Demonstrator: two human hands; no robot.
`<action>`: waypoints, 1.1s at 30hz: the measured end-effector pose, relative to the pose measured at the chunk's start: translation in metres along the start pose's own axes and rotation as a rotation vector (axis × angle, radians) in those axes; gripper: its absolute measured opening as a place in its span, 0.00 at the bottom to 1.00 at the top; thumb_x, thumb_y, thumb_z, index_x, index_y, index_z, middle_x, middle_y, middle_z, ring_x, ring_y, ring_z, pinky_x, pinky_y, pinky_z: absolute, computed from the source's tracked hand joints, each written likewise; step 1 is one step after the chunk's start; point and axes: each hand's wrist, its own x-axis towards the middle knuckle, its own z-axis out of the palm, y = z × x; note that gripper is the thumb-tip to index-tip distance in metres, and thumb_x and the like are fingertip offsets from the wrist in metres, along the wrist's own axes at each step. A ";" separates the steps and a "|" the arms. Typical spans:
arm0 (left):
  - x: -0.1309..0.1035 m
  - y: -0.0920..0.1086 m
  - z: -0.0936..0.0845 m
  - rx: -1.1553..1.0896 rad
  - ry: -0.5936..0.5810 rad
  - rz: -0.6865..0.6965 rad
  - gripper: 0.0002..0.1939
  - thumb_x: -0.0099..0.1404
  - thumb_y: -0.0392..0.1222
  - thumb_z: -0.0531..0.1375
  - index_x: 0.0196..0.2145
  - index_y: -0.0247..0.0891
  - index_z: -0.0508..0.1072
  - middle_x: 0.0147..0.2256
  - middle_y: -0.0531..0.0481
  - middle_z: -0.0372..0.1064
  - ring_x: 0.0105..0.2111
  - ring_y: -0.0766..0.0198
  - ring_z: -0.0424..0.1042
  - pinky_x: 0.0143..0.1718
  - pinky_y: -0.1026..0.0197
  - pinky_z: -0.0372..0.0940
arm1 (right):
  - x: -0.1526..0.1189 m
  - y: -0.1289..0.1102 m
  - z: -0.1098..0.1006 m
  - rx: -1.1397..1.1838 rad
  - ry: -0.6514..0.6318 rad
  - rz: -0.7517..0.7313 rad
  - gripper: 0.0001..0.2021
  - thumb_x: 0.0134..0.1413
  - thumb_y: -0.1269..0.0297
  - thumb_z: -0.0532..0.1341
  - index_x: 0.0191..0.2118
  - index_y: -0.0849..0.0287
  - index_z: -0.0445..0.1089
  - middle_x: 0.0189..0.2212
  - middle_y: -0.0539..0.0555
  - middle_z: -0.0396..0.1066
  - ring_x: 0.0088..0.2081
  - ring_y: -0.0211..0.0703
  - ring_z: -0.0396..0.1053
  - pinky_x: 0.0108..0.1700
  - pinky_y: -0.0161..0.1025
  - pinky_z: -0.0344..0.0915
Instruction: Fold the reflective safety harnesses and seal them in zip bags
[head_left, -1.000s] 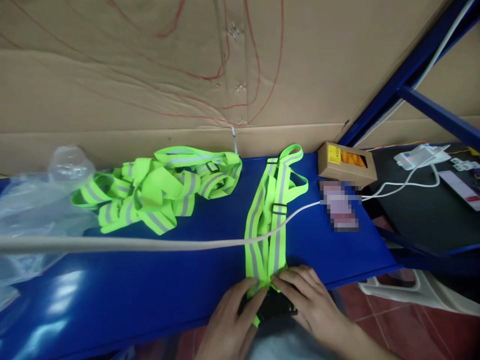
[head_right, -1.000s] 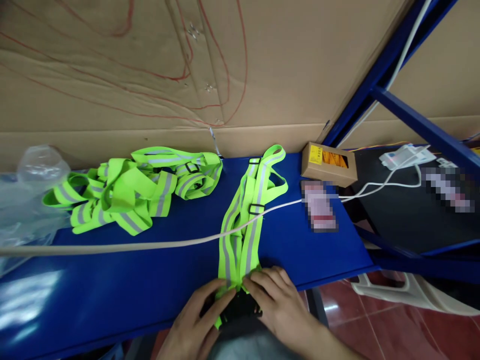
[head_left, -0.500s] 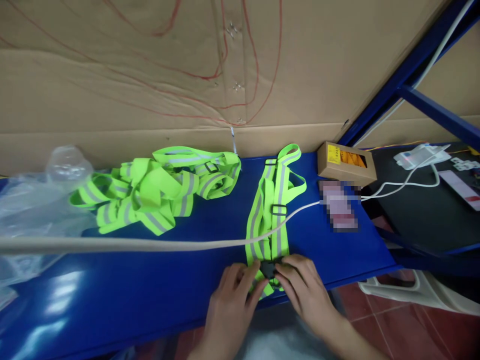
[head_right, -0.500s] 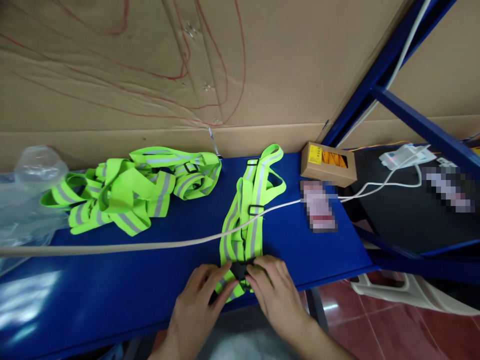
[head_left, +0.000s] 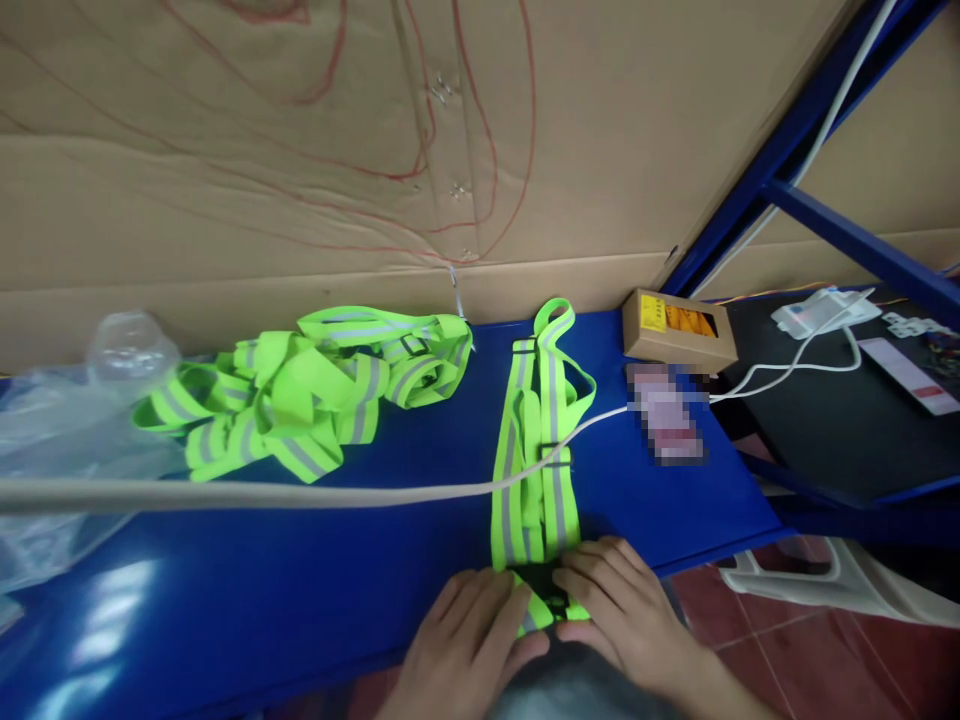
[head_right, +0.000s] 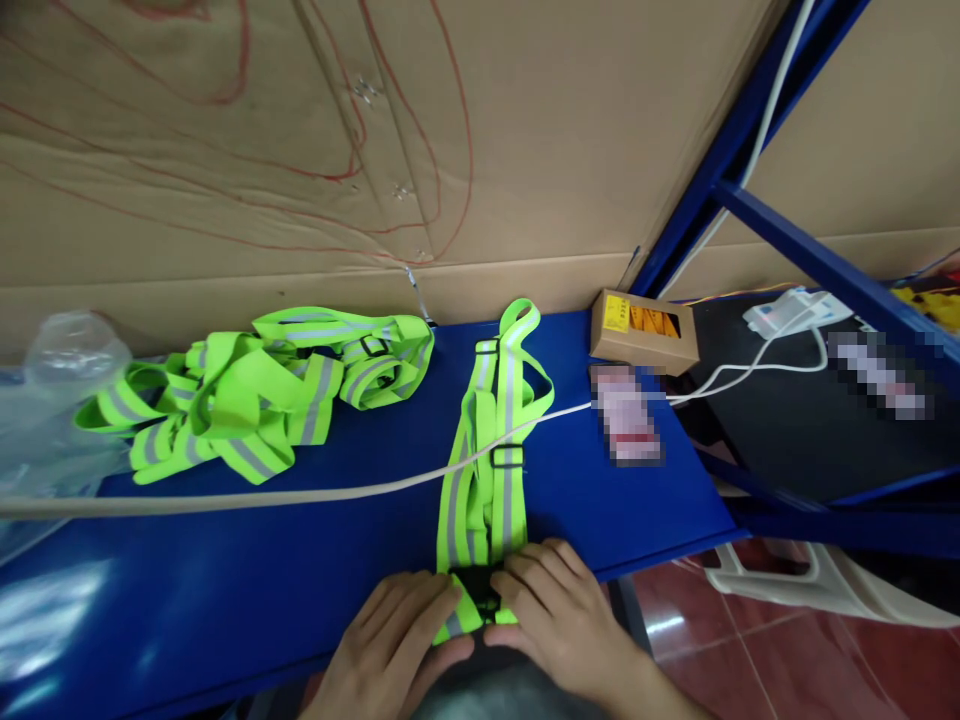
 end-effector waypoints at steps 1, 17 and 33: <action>0.003 0.001 0.001 -0.046 -0.001 -0.028 0.12 0.76 0.42 0.52 0.43 0.36 0.74 0.36 0.48 0.77 0.35 0.59 0.77 0.38 0.57 0.71 | 0.001 0.000 0.001 0.050 0.017 0.030 0.16 0.72 0.53 0.52 0.45 0.57 0.72 0.34 0.55 0.78 0.37 0.47 0.74 0.42 0.45 0.71; 0.000 -0.006 0.005 0.027 -0.028 -0.055 0.26 0.73 0.59 0.54 0.53 0.34 0.74 0.48 0.43 0.77 0.47 0.56 0.75 0.47 0.56 0.70 | -0.015 0.015 0.001 -0.141 -0.066 -0.087 0.36 0.66 0.35 0.48 0.58 0.63 0.70 0.51 0.61 0.77 0.54 0.52 0.70 0.61 0.50 0.52; 0.034 -0.033 -0.028 -0.235 -0.015 -0.042 0.14 0.74 0.38 0.53 0.54 0.41 0.71 0.51 0.44 0.74 0.51 0.57 0.74 0.52 0.57 0.71 | -0.016 0.016 -0.002 0.297 -0.168 0.172 0.12 0.67 0.55 0.61 0.49 0.54 0.66 0.43 0.54 0.74 0.44 0.47 0.69 0.48 0.45 0.60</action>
